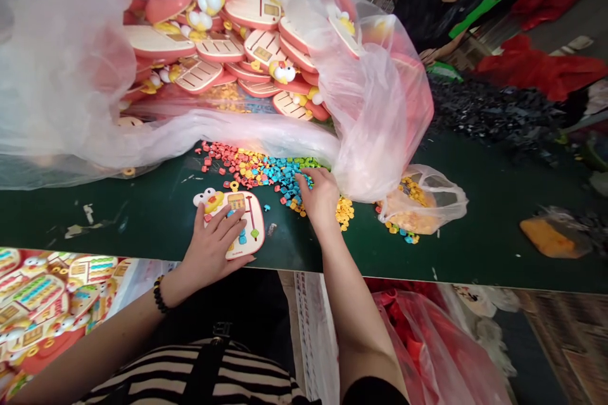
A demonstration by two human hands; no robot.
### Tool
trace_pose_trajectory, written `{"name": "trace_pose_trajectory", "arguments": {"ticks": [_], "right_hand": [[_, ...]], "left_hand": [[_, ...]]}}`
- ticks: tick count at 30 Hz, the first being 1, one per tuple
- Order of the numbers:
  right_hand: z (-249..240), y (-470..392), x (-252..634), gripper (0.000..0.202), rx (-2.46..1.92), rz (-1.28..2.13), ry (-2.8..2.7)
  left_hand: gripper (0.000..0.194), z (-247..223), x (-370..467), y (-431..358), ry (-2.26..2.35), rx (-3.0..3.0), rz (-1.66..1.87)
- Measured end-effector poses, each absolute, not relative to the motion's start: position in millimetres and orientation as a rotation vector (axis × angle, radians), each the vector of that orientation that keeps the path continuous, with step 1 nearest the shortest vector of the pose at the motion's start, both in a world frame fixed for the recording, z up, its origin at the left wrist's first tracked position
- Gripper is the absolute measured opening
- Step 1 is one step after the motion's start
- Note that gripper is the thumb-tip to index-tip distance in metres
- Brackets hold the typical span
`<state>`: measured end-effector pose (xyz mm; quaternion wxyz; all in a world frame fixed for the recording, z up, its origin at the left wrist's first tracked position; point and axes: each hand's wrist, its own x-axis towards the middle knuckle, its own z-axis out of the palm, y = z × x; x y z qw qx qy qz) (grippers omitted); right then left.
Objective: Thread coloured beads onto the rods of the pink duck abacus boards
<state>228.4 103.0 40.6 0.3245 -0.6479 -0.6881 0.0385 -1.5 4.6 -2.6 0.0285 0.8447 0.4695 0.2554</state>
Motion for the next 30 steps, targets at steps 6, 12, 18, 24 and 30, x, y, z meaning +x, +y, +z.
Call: {"name": "trace_pose_trajectory", "arguments": {"ticks": [6,12,18,24,30], "right_hand": [[20,131,235,0.017,-1.786,0.165,-1.868],[26,110,212,0.023,-1.605,0.230,-1.812],[18,79,164,0.025,-1.338,0.253,-2.263],[38,67,189,0.025,-1.256,0.398,-2.332],[39,134,245,0.025,-1.685,0.134,-1.858]], "left_hand": [[0.055,-1,-2,6,1.425,2.619,0.790],[0.055,-2,-2,7,1.423,2.596,0.773],[0.056,-3,-2,7,1.437,2.598,0.750],[0.055,-4,-2,7,1.430,2.592,0.756],[0.054,-4,-3,6,1.417,2.571,0.815]]}}
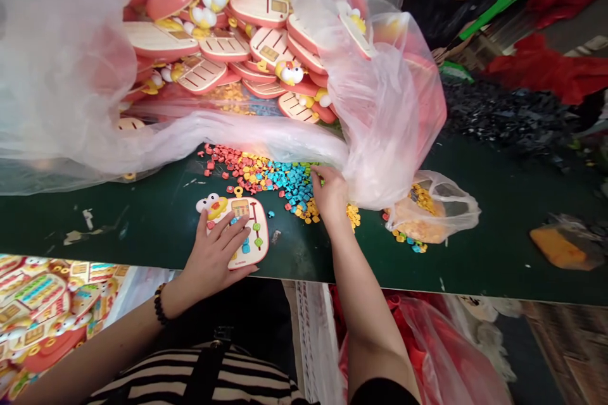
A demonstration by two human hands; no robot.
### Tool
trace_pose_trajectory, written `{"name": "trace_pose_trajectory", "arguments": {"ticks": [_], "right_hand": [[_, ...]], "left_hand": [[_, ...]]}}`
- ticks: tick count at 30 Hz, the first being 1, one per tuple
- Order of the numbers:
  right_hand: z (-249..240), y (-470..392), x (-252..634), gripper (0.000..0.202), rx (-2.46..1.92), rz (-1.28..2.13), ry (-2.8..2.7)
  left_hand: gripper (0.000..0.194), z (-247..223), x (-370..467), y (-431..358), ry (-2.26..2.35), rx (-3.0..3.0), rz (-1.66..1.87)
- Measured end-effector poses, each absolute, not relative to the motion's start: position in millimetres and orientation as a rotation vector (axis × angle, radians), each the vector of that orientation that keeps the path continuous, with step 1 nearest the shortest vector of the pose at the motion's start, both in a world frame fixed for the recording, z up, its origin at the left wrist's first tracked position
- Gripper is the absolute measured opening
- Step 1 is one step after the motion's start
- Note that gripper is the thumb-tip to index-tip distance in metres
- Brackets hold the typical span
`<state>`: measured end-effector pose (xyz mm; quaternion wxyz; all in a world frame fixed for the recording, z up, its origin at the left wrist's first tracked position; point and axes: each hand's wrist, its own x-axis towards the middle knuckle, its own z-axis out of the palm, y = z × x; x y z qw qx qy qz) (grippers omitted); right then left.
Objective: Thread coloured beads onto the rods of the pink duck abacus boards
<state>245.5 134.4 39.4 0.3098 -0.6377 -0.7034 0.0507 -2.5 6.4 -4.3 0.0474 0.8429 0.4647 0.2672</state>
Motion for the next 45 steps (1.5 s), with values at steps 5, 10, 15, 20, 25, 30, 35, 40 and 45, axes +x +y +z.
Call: {"name": "trace_pose_trajectory", "arguments": {"ticks": [5,10,15,20,25,30,35,40,45], "right_hand": [[27,173,250,0.018,-1.781,0.062,-2.015],[27,165,254,0.018,-1.757,0.148,-1.875],[26,154,260,0.013,-1.654,0.355,-1.649],[30,119,222,0.017,-1.404,0.735,-1.578],[20,87,173,0.015,-1.237,0.752,-1.829],[14,76,167,0.023,-1.228,0.525,-2.105],[36,79,203,0.022,-1.247,0.589,-2.090],[44,134,243,0.022,-1.701,0.244,-1.786],[35,164,235,0.023,-1.949,0.104,-1.988]], "left_hand": [[0.055,-3,-3,6,1.427,2.572,0.787],[0.056,-2,-3,6,1.430,2.582,0.758],[0.056,-3,-3,6,1.439,2.583,0.763],[0.056,-4,-2,6,1.422,2.578,0.771],[0.055,-3,-2,6,1.441,2.590,0.770],[0.056,-3,-2,7,1.430,2.592,0.764],[0.055,-3,-3,7,1.413,2.581,0.785],[0.053,-3,-4,6,1.410,2.571,0.808],[0.054,-2,-3,5,1.420,2.573,0.795]]}}
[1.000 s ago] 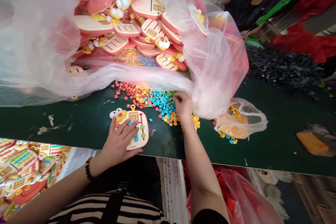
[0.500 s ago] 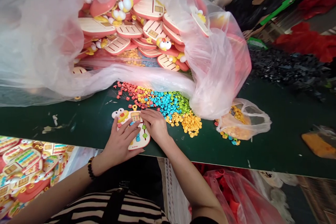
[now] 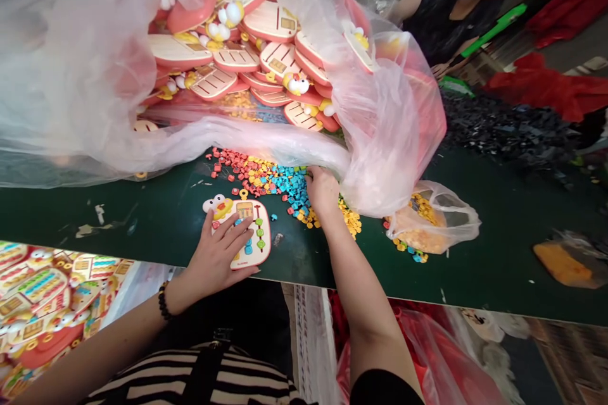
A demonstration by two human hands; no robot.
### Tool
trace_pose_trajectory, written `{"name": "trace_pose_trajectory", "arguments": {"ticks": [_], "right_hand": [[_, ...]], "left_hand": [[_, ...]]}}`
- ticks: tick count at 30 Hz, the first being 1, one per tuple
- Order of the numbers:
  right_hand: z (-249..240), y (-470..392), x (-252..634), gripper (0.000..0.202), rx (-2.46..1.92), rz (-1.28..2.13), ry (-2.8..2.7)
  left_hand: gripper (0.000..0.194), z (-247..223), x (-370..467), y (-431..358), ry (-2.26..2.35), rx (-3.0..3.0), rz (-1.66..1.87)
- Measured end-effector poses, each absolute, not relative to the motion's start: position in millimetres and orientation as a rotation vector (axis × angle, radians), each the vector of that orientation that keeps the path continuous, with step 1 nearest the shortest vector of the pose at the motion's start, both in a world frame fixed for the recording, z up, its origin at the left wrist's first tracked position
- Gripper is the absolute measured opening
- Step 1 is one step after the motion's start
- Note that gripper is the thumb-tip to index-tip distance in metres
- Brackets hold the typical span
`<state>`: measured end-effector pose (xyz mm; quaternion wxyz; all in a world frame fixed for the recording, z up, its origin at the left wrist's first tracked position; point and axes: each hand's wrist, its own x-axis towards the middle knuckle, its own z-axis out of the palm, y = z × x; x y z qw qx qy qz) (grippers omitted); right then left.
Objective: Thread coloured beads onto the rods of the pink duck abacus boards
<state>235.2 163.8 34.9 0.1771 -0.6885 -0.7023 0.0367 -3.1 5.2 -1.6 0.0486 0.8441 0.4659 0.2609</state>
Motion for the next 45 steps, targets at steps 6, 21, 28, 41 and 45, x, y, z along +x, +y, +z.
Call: {"name": "trace_pose_trajectory", "arguments": {"ticks": [6,21,28,41,45], "right_hand": [[39,155,233,0.025,-1.976,0.034,-2.020],[11,64,171,0.036,-1.225,0.273,-2.243],[17,50,181,0.035,-1.224,0.316,-2.232],[29,57,190,0.037,-1.316,0.290,-2.012],[32,50,202,0.046,-1.423,0.263,-1.998]], "left_hand": [[0.055,-2,-5,6,1.414,2.580,0.798],[0.052,-4,-3,7,1.392,2.566,0.827],[0.053,-5,-3,6,1.392,2.561,0.833],[0.053,-2,-3,6,1.394,2.556,0.845],[0.052,-1,-3,7,1.378,2.556,0.839]]}}
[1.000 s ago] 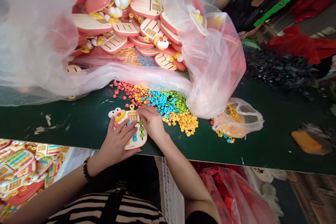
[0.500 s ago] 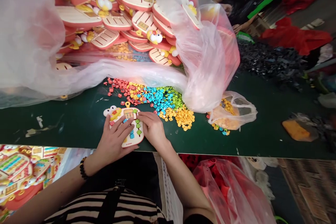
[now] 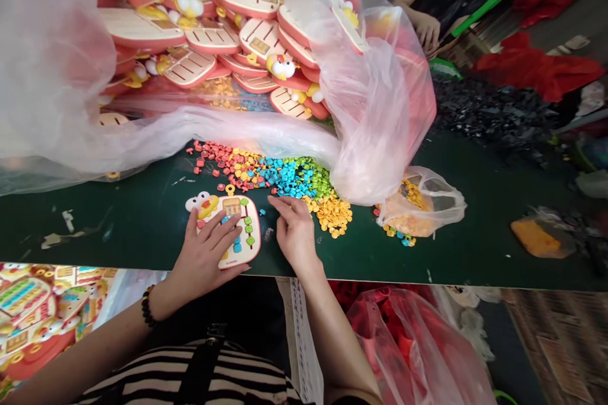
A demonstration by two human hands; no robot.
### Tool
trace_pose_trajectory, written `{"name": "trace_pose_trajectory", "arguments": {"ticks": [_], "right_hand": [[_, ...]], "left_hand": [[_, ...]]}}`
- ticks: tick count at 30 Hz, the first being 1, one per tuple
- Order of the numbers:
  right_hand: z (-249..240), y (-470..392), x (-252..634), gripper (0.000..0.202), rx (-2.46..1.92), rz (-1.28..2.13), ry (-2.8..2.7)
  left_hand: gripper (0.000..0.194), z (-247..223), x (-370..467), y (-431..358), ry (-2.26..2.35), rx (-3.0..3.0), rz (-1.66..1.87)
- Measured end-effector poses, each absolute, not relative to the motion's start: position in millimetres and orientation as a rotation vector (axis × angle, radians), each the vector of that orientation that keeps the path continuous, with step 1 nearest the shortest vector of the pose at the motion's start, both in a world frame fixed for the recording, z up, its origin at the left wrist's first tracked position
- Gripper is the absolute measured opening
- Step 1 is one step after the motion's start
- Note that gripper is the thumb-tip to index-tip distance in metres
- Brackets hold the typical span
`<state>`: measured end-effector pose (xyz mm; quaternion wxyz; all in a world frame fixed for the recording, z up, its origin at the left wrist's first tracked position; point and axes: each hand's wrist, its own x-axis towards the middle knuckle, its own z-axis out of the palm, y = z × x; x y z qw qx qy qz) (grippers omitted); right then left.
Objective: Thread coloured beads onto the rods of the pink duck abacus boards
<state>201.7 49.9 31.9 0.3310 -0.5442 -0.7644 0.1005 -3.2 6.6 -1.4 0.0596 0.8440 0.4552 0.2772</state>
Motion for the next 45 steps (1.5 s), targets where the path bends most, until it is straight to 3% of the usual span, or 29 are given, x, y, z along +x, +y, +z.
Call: {"name": "trace_pose_trajectory", "arguments": {"ticks": [4,10,16,27,29,34,37,45], "right_hand": [[23,59,182,0.053,-1.396,0.298,-2.199],[17,57,169,0.035,-1.257,0.323,-2.102],[17,24,228,0.023,-1.654,0.021,-1.654],[-2,29,237,0.022,-1.777,0.078,-1.655],[5,27,233,0.021,-1.729,0.205,-1.575],[22,22,217,0.024,-1.462,1.008,-1.166],[26,26,207,0.025,-1.304,1.314,-1.004],[31,41,189,0.023,-1.264,1.367,-1.095]], "left_hand": [[0.051,-3,-2,7,1.387,2.565,0.838],[0.054,-5,-2,7,1.401,2.566,0.819],[0.052,-4,-3,7,1.383,2.533,0.803],[0.053,-2,-3,6,1.390,2.544,0.822],[0.054,-2,-3,6,1.388,2.553,0.819],[0.052,-1,-4,6,1.394,2.559,0.806],[0.053,-2,-5,6,1.380,2.569,0.804],[0.055,-3,-9,5,1.340,2.605,0.776]]}}
